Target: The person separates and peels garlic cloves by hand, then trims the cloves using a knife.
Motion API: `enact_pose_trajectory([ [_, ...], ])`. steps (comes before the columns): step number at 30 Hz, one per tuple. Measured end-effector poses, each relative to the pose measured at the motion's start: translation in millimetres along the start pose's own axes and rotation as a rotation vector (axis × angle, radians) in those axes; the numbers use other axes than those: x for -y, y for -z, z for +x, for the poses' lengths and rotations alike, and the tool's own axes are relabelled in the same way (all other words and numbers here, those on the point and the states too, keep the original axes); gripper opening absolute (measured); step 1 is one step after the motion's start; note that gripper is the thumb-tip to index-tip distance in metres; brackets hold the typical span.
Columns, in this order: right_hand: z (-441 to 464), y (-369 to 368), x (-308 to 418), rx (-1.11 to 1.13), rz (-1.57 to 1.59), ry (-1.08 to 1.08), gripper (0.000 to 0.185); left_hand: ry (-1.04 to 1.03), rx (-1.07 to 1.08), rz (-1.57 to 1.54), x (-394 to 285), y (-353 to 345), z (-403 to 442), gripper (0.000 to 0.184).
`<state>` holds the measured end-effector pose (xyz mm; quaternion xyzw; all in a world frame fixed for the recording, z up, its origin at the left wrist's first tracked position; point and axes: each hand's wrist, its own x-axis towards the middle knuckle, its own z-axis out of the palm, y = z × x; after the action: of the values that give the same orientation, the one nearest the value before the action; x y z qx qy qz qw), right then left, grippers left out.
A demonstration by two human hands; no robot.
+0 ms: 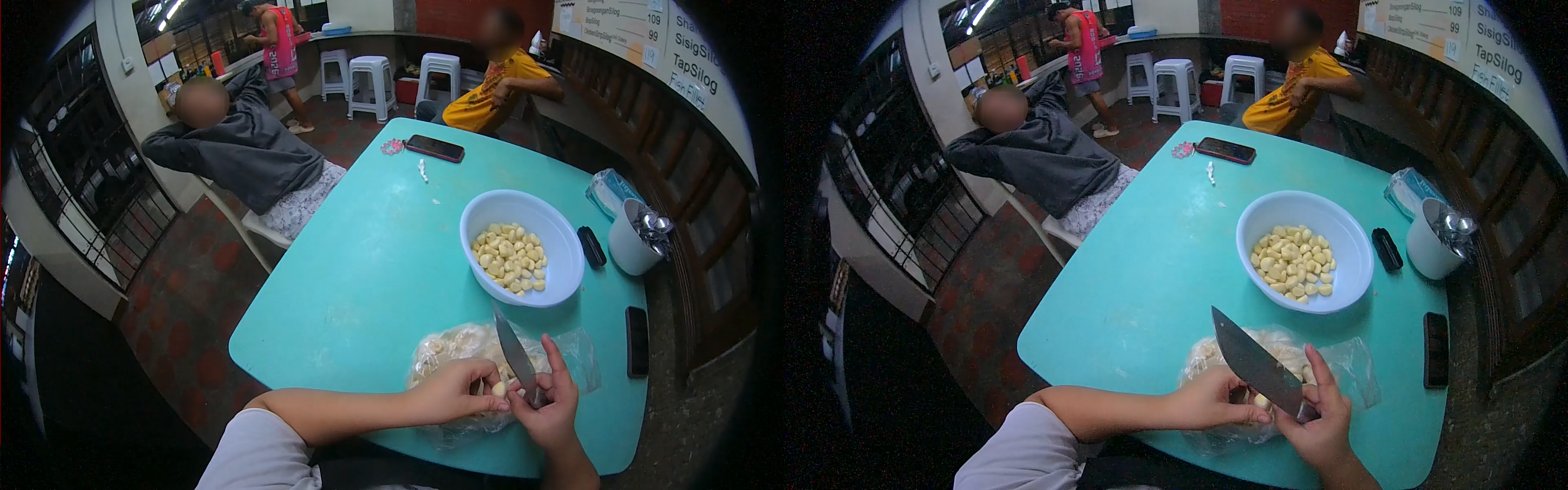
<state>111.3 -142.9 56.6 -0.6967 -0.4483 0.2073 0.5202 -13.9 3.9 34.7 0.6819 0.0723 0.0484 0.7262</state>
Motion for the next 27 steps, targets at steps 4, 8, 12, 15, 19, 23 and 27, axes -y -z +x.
enact_pose_trajectory([
  [4, -1, 2, 2, 0.012, 0.107, -0.073, 0.085, -0.070, -0.014, 0.020, 7, -1, 2, 0.025],
  [8, 1, 3, 4, -0.011, 0.218, -0.128, 0.085, -0.082, -0.005, -0.054, 10, -3, 2, 0.026],
  [12, 5, 8, 10, -0.024, 0.311, -0.217, 0.083, 0.024, 0.042, -0.100, 6, 0, 1, 0.030],
  [15, 5, 10, 5, -0.041, 0.369, -0.214, 0.083, -0.051, 0.006, -0.209, 8, -2, 3, 0.030],
  [19, 5, 10, 5, -0.026, 0.415, -0.211, 0.085, -0.034, 0.090, -0.256, 11, 0, 4, 0.030],
  [23, 5, 7, 6, -0.018, 0.433, -0.213, 0.089, -0.028, 0.086, -0.295, 20, -3, 5, 0.028],
  [27, 7, 8, 12, -0.085, 0.387, -0.169, 0.092, 0.040, 0.084, -0.290, 13, 2, 5, 0.029],
])
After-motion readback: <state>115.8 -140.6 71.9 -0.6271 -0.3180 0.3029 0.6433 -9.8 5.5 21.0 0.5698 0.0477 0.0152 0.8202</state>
